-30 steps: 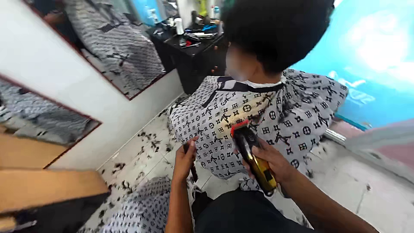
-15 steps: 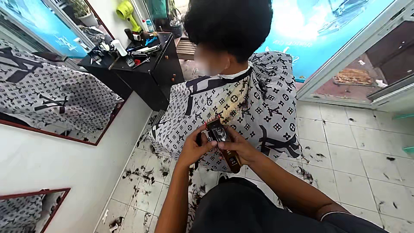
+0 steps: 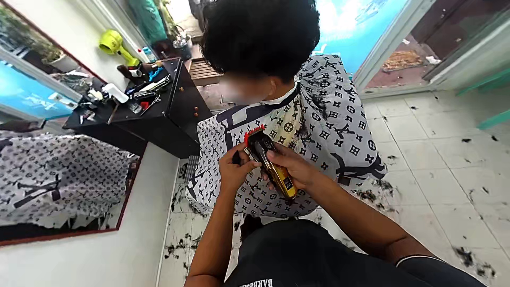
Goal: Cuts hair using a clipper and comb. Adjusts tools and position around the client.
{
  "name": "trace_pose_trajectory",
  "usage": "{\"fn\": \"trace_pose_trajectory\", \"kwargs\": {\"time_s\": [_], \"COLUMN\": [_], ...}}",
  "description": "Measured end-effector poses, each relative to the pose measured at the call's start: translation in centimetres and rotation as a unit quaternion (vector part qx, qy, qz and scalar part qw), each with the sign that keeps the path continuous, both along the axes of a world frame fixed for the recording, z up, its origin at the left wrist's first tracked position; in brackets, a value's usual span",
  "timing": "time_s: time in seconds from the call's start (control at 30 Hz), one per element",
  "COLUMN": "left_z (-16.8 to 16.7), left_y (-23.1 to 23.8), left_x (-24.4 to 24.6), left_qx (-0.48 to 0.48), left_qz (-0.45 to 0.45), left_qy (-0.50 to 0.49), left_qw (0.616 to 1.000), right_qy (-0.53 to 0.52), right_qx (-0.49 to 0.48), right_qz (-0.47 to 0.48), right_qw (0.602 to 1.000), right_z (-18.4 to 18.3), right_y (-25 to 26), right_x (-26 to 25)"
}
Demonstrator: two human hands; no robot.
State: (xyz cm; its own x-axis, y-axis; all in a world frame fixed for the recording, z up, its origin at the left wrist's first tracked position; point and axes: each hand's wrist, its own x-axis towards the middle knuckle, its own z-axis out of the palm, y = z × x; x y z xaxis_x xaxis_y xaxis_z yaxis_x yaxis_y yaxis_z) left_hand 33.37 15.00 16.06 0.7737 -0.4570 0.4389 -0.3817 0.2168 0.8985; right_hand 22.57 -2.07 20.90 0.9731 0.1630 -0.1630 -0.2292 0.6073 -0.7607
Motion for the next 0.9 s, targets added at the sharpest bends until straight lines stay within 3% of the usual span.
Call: {"fn": "trace_pose_trajectory", "kwargs": {"time_s": [0.2,0.4,0.47,0.57,0.7,0.9], "left_z": [0.1,3.1,5.4,11.6,20.8,24.1], "left_y": [2.6,3.3,2.7,1.2,-2.6,-7.3], "left_x": [5.9,10.3,11.8,14.1,16.0,16.7], "left_qx": [0.016,0.069,0.078,0.081,0.228,0.375], "left_qz": [-0.071,-0.189,-0.195,-0.093,-0.028,-0.022], "left_qy": [0.011,-0.055,-0.118,-0.258,-0.381,-0.404], "left_qw": [0.997,0.978,0.97,0.958,0.896,0.834], "right_qy": [-0.013,-0.055,-0.069,-0.066,-0.018,0.017], "right_qx": [-0.037,-0.067,-0.093,-0.146,-0.152,-0.151], "right_qz": [-0.086,-0.162,-0.201,-0.24,-0.264,-0.246], "right_qw": [0.996,0.983,0.973,0.957,0.952,0.957], "right_z": [0.2,1.6,2.3,2.8,3.0,3.1], "right_y": [4.2,5.5,5.1,3.5,2.6,2.8], "right_x": [3.9,5.3,5.3,5.3,5.8,6.4]}}
